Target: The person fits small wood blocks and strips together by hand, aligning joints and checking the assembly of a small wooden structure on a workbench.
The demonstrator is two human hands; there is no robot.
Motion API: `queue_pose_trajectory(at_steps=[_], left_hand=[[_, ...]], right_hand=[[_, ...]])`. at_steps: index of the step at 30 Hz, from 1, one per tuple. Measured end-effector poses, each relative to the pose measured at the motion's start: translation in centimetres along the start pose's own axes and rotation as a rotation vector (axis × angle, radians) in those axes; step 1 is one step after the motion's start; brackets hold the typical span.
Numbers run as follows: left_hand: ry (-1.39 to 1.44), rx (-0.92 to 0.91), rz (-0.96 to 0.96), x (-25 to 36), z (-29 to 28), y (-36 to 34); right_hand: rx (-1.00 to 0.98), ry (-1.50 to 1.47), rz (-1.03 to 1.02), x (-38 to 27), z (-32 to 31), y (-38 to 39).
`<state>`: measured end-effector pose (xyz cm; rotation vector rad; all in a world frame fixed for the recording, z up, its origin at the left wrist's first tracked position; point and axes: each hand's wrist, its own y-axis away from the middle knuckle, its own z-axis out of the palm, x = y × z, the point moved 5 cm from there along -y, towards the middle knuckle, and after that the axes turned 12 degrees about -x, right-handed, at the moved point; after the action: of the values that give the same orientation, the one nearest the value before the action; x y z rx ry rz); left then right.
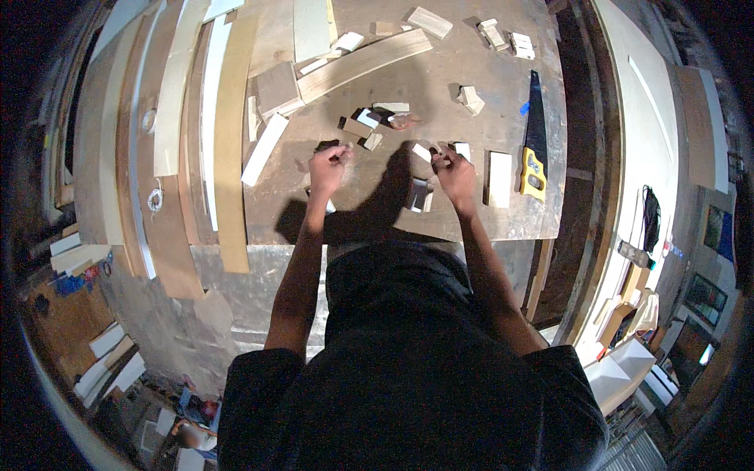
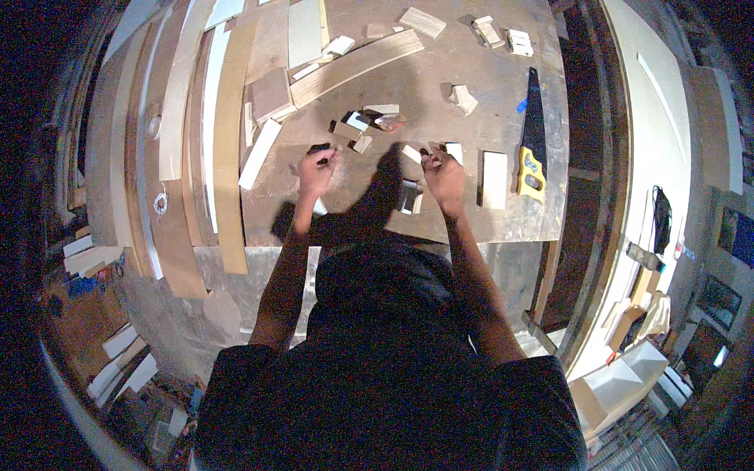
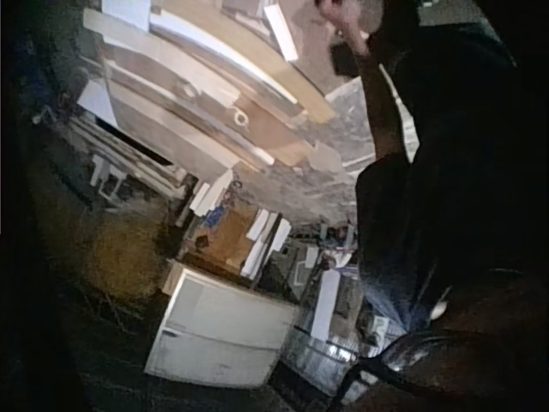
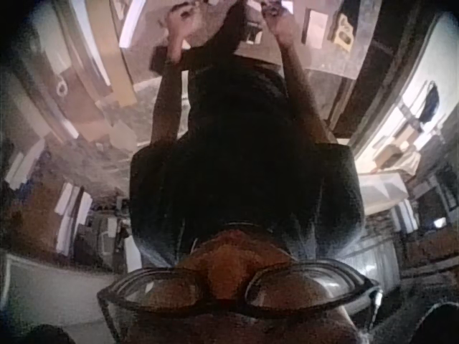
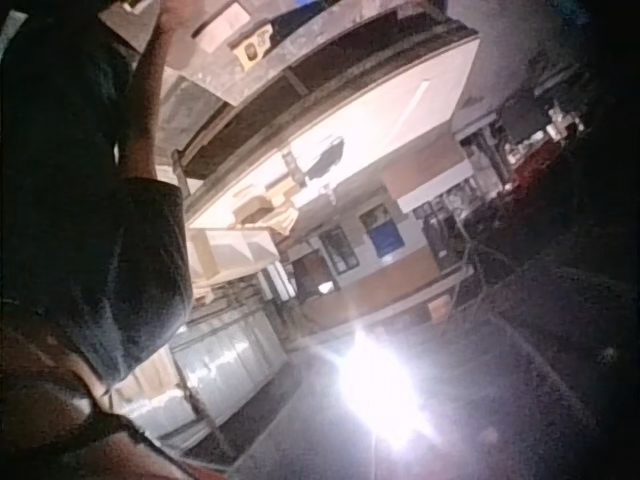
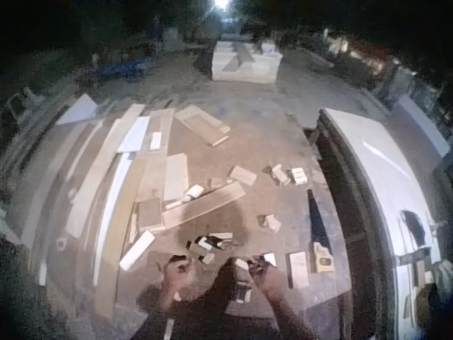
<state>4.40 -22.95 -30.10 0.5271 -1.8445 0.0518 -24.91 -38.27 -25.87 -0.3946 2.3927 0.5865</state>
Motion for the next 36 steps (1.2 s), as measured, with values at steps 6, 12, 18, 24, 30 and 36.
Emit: queue_pose_trajectory(at_steps=[6, 12, 18, 24, 30, 36], left_hand=[[0.041, -0.335, 0.041, 5.5, 6.8, 0.0], [-0.167, -0.432, 0.360, 6.3, 13.1, -0.3], [-0.045, -0.565, 0.167, 5.4, 13.8, -1.2], [0.017, -0.489, 0.150, 4.9, 13.5, -1.1], [0.072, -0.487, 0.107, 4.5, 14.0, -0.9], [0.193, -0.244, -0.020, 11.2, 7.7, 1.5]], right_hand=[[-0.126, -0.241, -0.195, 0.3, -0.1, 1.1], [-0.338, -0.311, -0.216, 1.3, 1.4, 1.4], [-0.340, -0.261, -0.210, 2.3, 1.2, 2.0], [-0.301, -0.104, -0.229, 2.4, 1.5, 1.8], [-0.309, -0.071, -0.324, 2.6, 1.9, 1.4], [-0.312, -0.059, -0.299, 3.4, 2.4, 1.6]])
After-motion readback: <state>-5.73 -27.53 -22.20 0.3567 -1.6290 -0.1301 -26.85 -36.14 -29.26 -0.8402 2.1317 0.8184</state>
